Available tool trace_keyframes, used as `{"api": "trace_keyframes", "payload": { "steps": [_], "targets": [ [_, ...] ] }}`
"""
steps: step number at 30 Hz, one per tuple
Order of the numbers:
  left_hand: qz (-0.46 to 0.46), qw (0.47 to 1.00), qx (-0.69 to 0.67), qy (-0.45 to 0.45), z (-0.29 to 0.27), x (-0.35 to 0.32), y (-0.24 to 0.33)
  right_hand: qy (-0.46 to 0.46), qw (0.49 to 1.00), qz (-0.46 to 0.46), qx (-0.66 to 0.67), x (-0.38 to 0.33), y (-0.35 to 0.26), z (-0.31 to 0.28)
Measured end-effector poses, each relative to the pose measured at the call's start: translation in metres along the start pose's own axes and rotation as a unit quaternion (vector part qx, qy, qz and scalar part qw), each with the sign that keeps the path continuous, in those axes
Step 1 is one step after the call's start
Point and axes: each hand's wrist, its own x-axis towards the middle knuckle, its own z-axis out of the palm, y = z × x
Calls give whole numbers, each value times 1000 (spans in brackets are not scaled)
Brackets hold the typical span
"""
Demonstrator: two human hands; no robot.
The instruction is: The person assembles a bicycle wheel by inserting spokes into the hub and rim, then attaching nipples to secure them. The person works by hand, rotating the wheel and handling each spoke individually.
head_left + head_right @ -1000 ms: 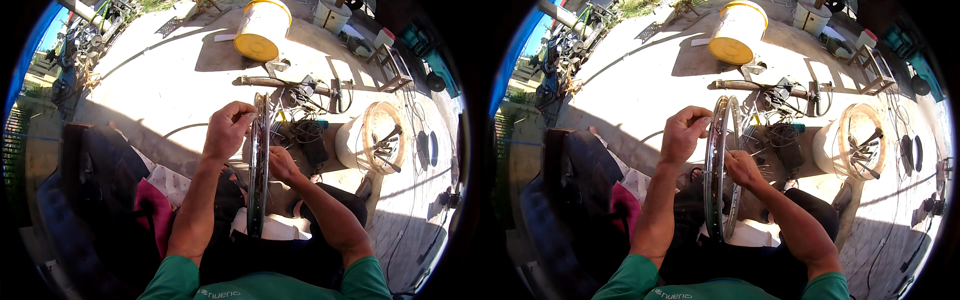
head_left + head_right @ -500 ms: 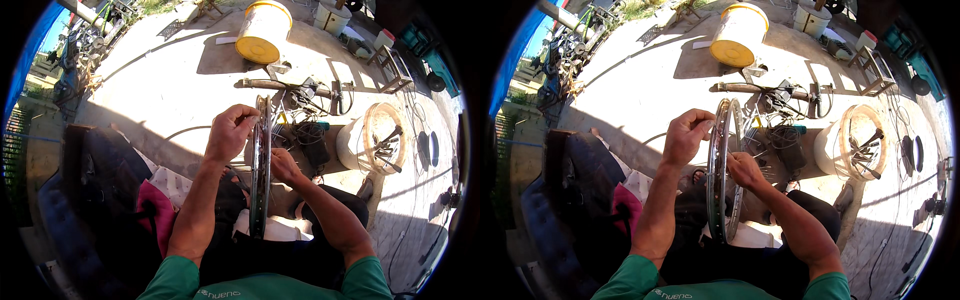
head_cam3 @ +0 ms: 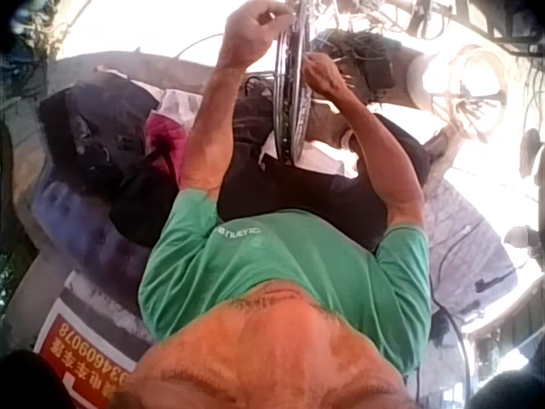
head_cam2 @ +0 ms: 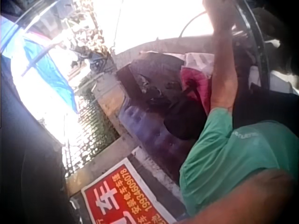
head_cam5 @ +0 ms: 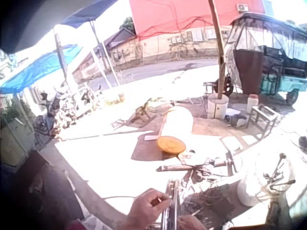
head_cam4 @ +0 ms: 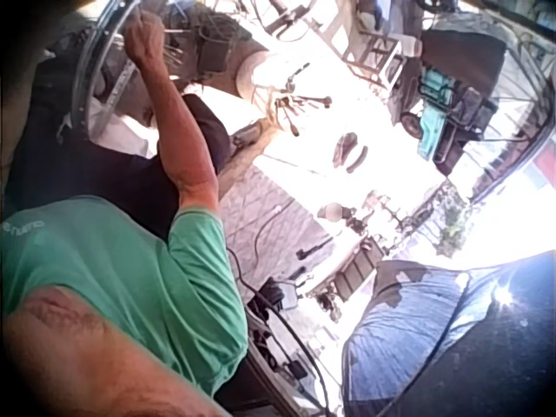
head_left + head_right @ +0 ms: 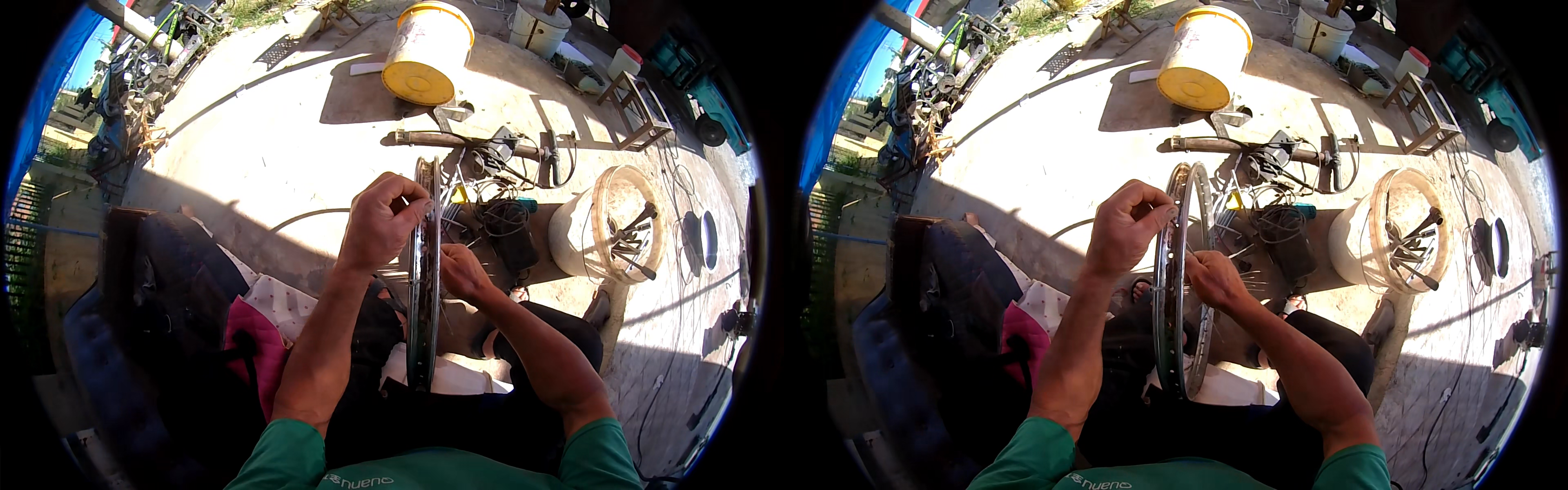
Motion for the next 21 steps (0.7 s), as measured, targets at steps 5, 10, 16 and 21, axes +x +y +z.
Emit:
{"api": "trace_keyframes", "payload": {
  "steps": [5, 10, 16, 21],
  "targets": [
    [-48, 997, -55, 15, 7, -2, 9, 0, 1000, 5, -6, -2, -1, -3],
    [-64, 995, 62, -41, -4, -4, 24, 5, 1000, 5, 1, -4, -4, -3],
    [-13, 1000, -10, 22, 4, -2, 4, 0, 1000, -3, -6, -1, 0, -2],
    [-34, 999, 16, -14, -4, -5, 10, 7, 1000, 2, -18, -4, -5, -4]
  ]
}}
